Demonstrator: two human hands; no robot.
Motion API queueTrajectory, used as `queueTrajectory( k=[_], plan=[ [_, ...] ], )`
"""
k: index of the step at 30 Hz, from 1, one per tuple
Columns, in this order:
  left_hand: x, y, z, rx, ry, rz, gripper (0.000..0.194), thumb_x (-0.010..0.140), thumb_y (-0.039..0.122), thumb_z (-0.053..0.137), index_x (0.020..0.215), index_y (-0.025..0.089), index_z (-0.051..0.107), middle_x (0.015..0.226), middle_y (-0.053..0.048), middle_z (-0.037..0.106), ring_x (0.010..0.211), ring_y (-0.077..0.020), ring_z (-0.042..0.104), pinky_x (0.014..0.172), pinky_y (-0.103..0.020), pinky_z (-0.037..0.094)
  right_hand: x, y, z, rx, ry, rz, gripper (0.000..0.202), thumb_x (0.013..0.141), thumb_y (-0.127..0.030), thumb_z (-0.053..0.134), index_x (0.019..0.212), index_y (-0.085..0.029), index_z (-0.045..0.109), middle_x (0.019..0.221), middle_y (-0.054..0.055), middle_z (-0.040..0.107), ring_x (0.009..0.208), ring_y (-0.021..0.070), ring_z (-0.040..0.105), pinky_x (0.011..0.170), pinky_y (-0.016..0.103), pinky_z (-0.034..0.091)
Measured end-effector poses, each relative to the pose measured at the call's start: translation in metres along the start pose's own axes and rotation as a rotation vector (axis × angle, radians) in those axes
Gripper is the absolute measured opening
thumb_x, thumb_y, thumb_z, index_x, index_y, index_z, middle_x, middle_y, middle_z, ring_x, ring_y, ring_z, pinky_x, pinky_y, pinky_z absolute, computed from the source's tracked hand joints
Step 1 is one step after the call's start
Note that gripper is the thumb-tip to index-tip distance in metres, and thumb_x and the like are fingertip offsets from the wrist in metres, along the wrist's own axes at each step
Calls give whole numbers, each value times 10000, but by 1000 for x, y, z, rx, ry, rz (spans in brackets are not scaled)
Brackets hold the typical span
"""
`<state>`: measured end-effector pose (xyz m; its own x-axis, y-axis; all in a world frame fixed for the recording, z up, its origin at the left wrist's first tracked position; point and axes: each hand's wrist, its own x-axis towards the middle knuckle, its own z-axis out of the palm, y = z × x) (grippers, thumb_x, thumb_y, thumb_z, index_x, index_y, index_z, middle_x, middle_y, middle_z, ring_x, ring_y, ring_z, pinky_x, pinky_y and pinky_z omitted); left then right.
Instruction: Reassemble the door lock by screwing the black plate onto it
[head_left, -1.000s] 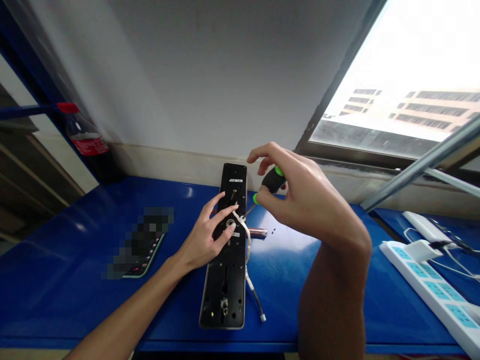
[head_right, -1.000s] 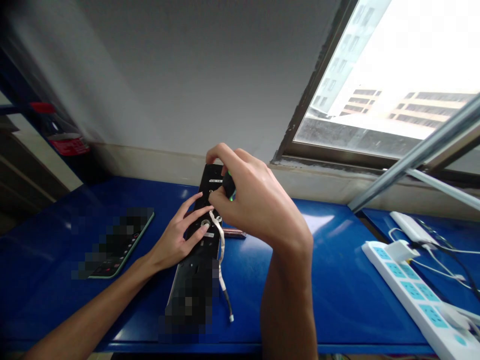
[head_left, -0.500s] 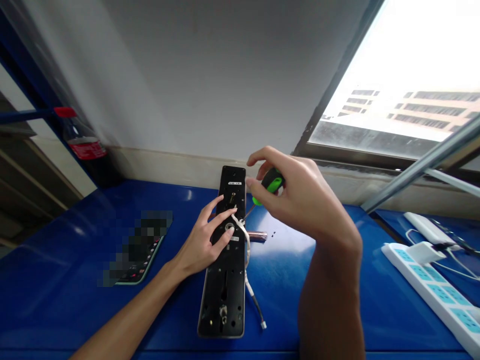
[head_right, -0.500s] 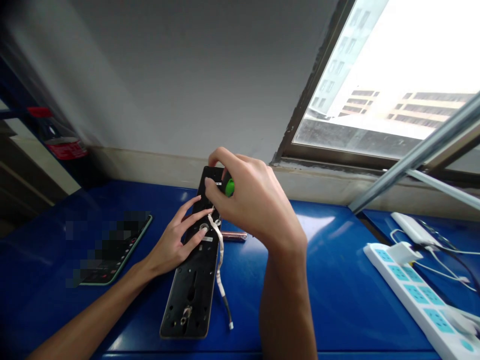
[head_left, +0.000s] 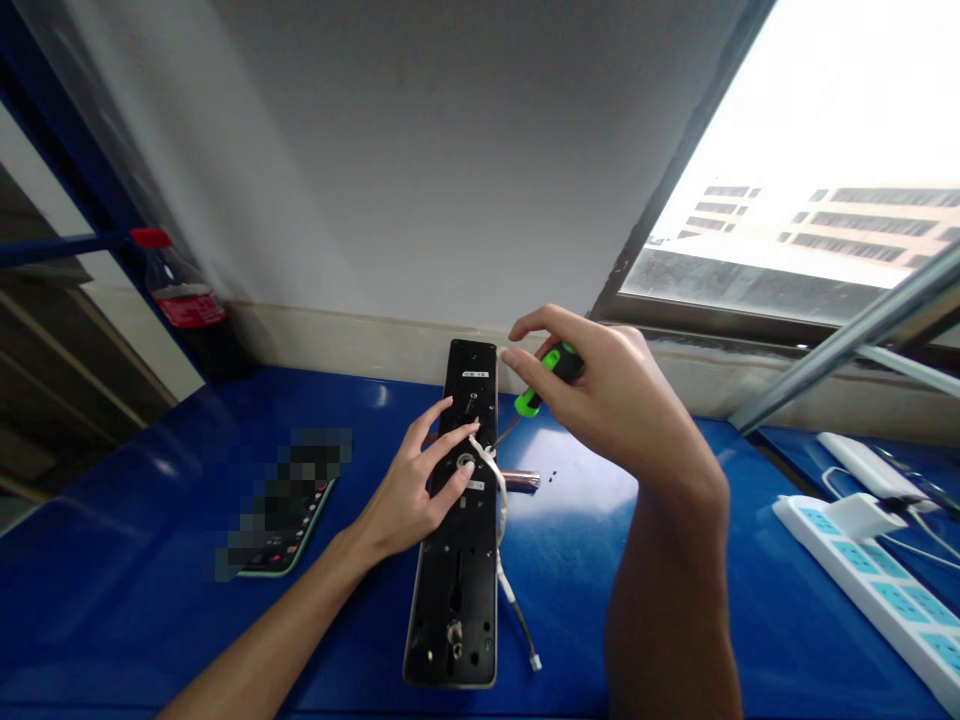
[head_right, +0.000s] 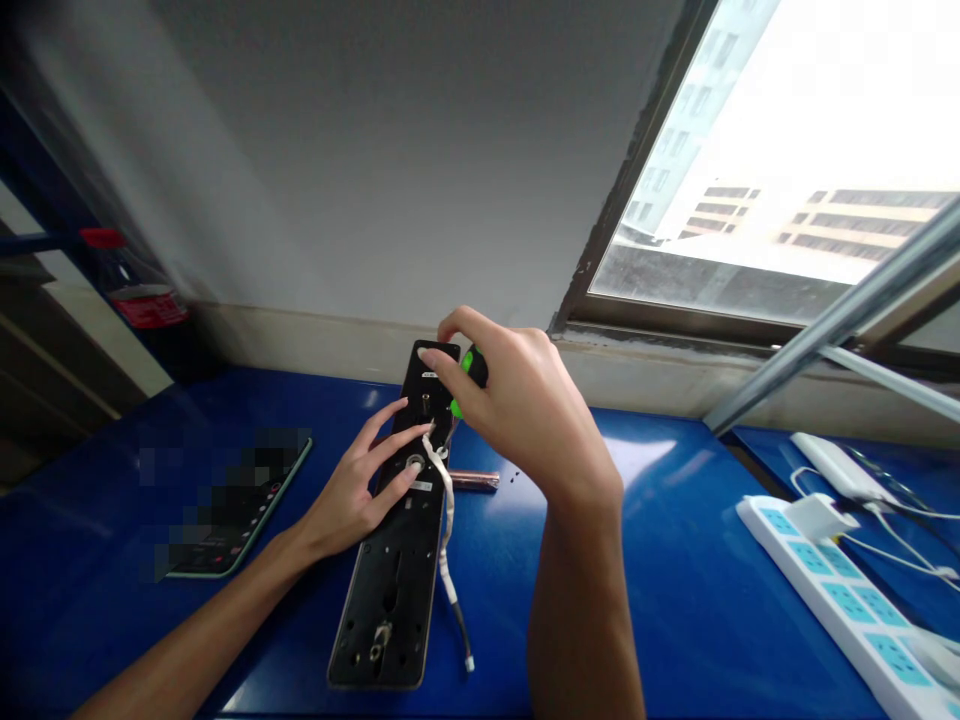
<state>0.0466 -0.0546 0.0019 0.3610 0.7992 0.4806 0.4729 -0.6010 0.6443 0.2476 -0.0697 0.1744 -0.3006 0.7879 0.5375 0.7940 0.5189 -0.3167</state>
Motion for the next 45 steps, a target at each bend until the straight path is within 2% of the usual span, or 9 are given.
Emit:
queueTrajectory(
  k=[6,10,12,18,24,30,36,42,45],
  plan=[
    [-1,-1,1,-3,-1,-3,438,991,346,536,1427,306,539,1647,-67,256,1482,-322,354,1220,-550,327,-1,1,-4,14,-45,-81,372,788,-124,582,1141,-229,635,856,-7,676,680,114,574,619,263,411],
    [-2,0,0,3,-4,-8,447,989,344,542,1434,314,533,1655,-48,247,1483,-314,355,1226,-529,328,0,0,-2,3,-7,-27,165,901,-278,580,1020,-218,676,776,-8,680,637,111,571,609,270,411],
    [-2,0,-1,9,-7,-7,451,988,341,543,1438,313,530,1658,-43,245,1491,-310,342,1233,-520,319,0,1,-2,16,-1,-1,211,953,-359,545,1003,-214,689,720,-10,677,594,105,571,592,268,411],
    [0,1,-1,18,-12,-5,451,986,342,540,1436,304,534,1656,-54,254,1494,-323,330,1222,-546,325,-3,4,-8,76,-105,-71,367,810,-150,588,1164,-235,635,815,-19,673,674,117,602,618,261,436],
    [0,1,-1,27,-9,0,453,986,335,538,1437,300,532,1654,-65,252,1495,-328,326,1220,-550,327,-1,2,-6,59,-38,19,206,936,-341,561,1044,-209,677,764,9,696,620,121,610,587,267,434],
    [0,1,-1,20,-9,-2,449,979,331,545,1427,295,542,1647,-68,263,1482,-325,352,1219,-544,332,-2,4,-9,89,-98,-67,378,809,-129,587,1172,-226,622,820,-14,685,655,113,596,599,256,429],
    [-1,2,-1,21,-13,-2,444,988,337,530,1428,285,535,1644,-74,255,1486,-316,344,1223,-543,326,0,3,-3,29,-16,-20,167,931,-316,573,1007,-211,679,727,-7,673,574,102,563,558,263,398],
    [-2,2,-2,-6,-11,-13,443,986,341,538,1427,307,539,1647,-66,251,1469,-327,371,1205,-555,356,-1,4,-5,63,-61,-76,382,814,-138,578,1188,-217,597,842,3,684,639,118,572,607,272,420],
    [-1,2,-2,-10,-10,-12,446,984,342,542,1428,306,541,1646,-64,252,1466,-328,377,1204,-553,362,0,3,-3,43,-42,-51,263,843,-185,592,1104,-216,610,776,-5,672,599,112,538,572,269,399]
  ],
)
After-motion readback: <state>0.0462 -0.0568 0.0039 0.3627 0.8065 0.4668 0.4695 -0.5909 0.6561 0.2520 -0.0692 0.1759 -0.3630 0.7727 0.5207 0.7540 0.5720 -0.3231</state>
